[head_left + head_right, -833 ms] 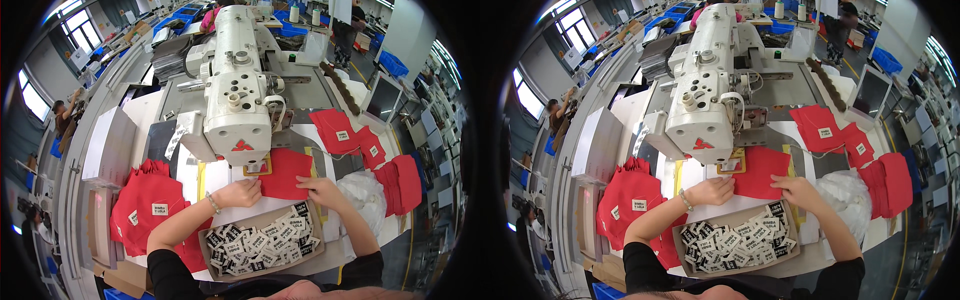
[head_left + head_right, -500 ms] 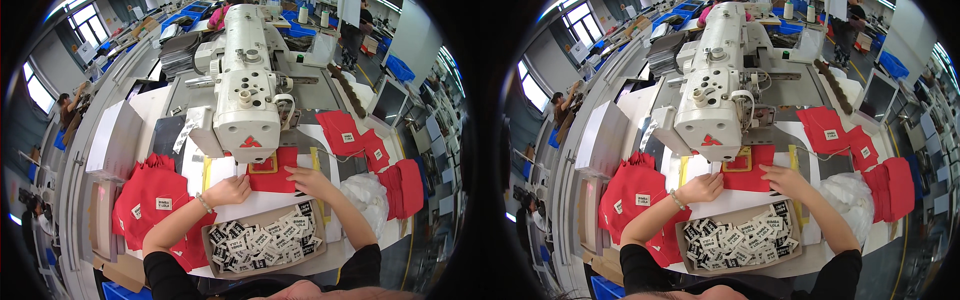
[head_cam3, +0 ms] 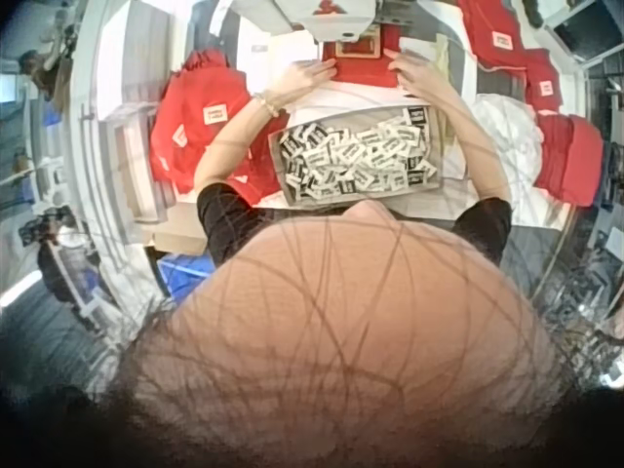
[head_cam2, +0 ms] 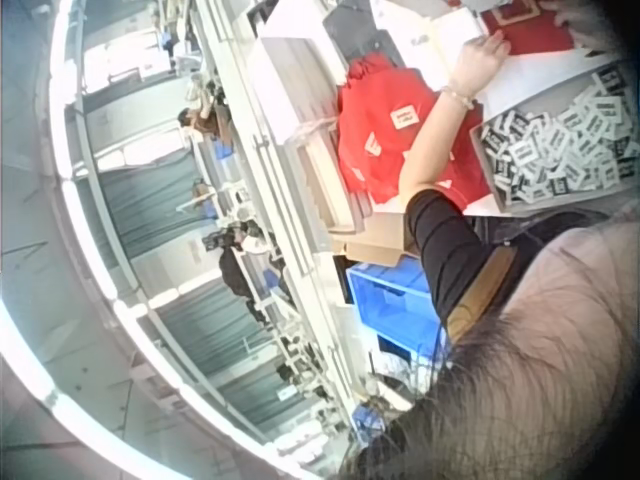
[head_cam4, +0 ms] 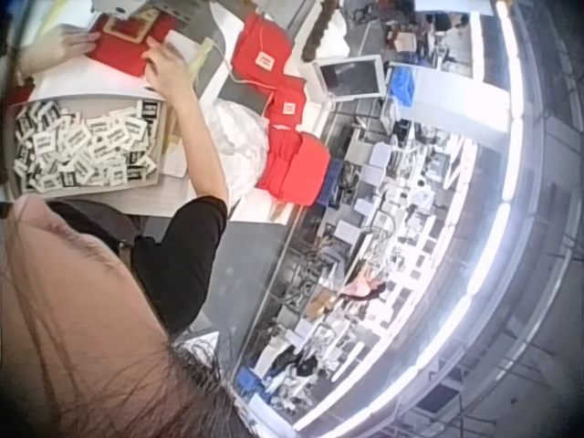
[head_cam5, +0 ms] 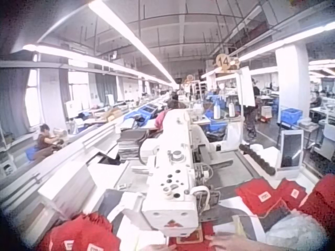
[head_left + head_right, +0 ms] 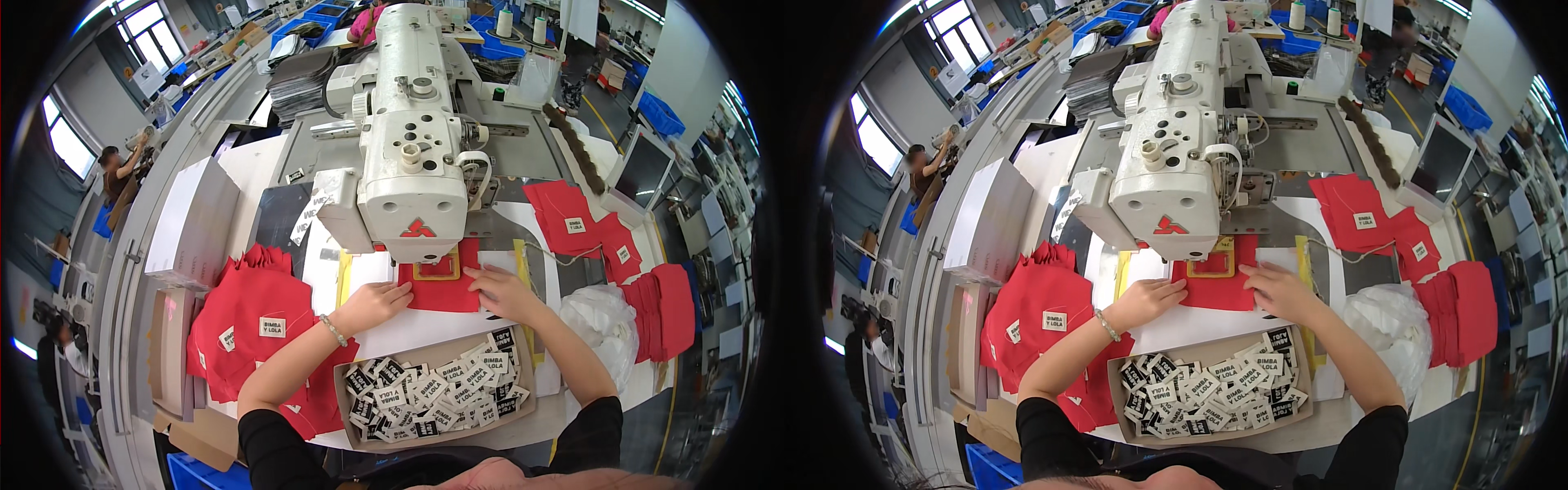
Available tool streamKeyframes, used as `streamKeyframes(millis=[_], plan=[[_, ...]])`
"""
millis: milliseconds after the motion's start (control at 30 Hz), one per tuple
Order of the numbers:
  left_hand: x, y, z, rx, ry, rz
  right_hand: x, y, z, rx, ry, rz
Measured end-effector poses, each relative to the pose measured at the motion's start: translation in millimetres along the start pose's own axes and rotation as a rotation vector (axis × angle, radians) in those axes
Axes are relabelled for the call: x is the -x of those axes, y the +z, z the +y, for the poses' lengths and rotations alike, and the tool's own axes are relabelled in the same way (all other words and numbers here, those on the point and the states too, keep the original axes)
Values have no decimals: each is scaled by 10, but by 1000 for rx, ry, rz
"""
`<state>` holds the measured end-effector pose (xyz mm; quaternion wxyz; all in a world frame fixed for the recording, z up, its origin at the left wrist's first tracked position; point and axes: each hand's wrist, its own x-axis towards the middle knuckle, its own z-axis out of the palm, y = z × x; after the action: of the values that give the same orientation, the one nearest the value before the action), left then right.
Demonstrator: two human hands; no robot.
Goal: The person sews small rectangular labels onto red fabric pieces using a sewing machine. They pick up a label, place it on a red fabric piece, and guide the fabric under the machine's needle to stitch the label. After sewing, they cut the thread and move the finished piece to a stack.
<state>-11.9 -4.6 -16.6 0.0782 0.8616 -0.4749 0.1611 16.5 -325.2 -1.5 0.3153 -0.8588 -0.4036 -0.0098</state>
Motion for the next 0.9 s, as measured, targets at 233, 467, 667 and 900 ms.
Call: streamKeyframes(millis=[233, 467, 667, 900], plan=[[-91, 19, 40, -101, -76, 67, -81, 51, 165, 100, 9, 103], [-91, 15, 38, 86, -297, 136, -99, 10, 58, 194, 28, 188], [-57, -17, 40, 247, -377, 174, -90, 29, 35, 236, -13, 184], [-5, -169, 78, 311, -495, 176, -47, 63, 0, 302, -17, 185]])
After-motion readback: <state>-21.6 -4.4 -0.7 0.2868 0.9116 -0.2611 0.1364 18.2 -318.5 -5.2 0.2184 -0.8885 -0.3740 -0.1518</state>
